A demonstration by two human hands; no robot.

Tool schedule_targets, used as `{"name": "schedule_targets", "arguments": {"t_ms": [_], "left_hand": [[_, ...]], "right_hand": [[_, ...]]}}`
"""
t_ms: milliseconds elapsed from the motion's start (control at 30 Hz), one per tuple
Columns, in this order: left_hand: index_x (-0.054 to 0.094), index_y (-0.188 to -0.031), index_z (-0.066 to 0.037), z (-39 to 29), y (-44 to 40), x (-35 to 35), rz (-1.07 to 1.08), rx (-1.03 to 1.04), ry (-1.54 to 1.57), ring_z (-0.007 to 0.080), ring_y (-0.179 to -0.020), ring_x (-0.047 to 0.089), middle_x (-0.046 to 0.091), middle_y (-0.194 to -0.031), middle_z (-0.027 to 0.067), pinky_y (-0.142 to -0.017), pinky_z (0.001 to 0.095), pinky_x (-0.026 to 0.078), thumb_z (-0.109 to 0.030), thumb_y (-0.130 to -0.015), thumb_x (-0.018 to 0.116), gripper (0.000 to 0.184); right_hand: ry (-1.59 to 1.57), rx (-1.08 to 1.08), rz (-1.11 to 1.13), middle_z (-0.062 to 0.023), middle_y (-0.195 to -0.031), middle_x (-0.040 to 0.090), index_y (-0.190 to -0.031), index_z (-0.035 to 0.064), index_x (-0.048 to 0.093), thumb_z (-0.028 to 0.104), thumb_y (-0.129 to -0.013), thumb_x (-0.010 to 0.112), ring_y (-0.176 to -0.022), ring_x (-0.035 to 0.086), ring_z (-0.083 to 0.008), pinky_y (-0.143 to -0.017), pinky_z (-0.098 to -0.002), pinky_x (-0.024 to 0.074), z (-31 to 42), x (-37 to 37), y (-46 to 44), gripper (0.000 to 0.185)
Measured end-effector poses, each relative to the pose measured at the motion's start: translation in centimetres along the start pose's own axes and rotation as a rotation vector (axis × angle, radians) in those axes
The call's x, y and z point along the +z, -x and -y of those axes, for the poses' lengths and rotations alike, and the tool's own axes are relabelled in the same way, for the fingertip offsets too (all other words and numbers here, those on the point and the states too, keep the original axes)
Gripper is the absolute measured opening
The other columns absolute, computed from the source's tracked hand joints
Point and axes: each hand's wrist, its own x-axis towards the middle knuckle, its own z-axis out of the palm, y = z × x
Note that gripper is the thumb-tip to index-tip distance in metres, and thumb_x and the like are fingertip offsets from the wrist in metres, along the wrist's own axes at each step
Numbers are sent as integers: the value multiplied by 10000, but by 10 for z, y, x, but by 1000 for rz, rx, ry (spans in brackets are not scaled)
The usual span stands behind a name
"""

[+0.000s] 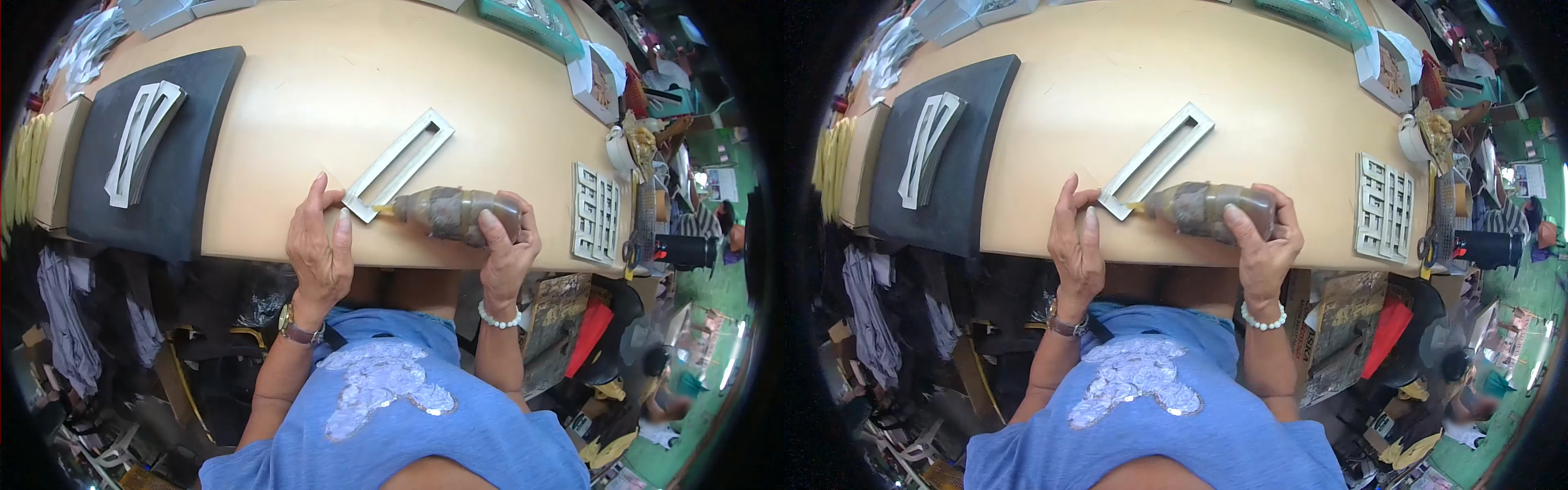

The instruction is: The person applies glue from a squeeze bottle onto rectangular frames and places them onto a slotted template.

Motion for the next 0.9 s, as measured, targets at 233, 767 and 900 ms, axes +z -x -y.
{"name": "schedule_targets", "arguments": {"t_ms": [233,767,900], "left_hand": [[399,-1305,73,0,1,1,1,-39,29,304,-896,571,612,-992,176,-818,400,435,-160,-901,426,467],[429,-1287,45,-4,0,6,-25,-25,-122,256,-898,596,614,-977,154,-834,358,465,-14,-811,642,525],[438,-1280,29,-5,0,6,-22,-41,-105,298,-895,592,625,-971,144,-810,392,453,-46,-798,654,534]], "right_hand": [[-316,199,125,-94,-998,620,-1096,-7,552,132,-810,645,-885,610,-162,-808,-309,513,9,-3,-11,332],[973,-752,-151,-108,-888,601,-874,52,604,172,-730,655,-838,570,-304,-752,-407,460,3,29,-131,195],[930,-517,260,-109,-953,612,-886,29,646,169,-782,579,-913,573,-299,-797,-426,458,-3,51,-112,187]]}}
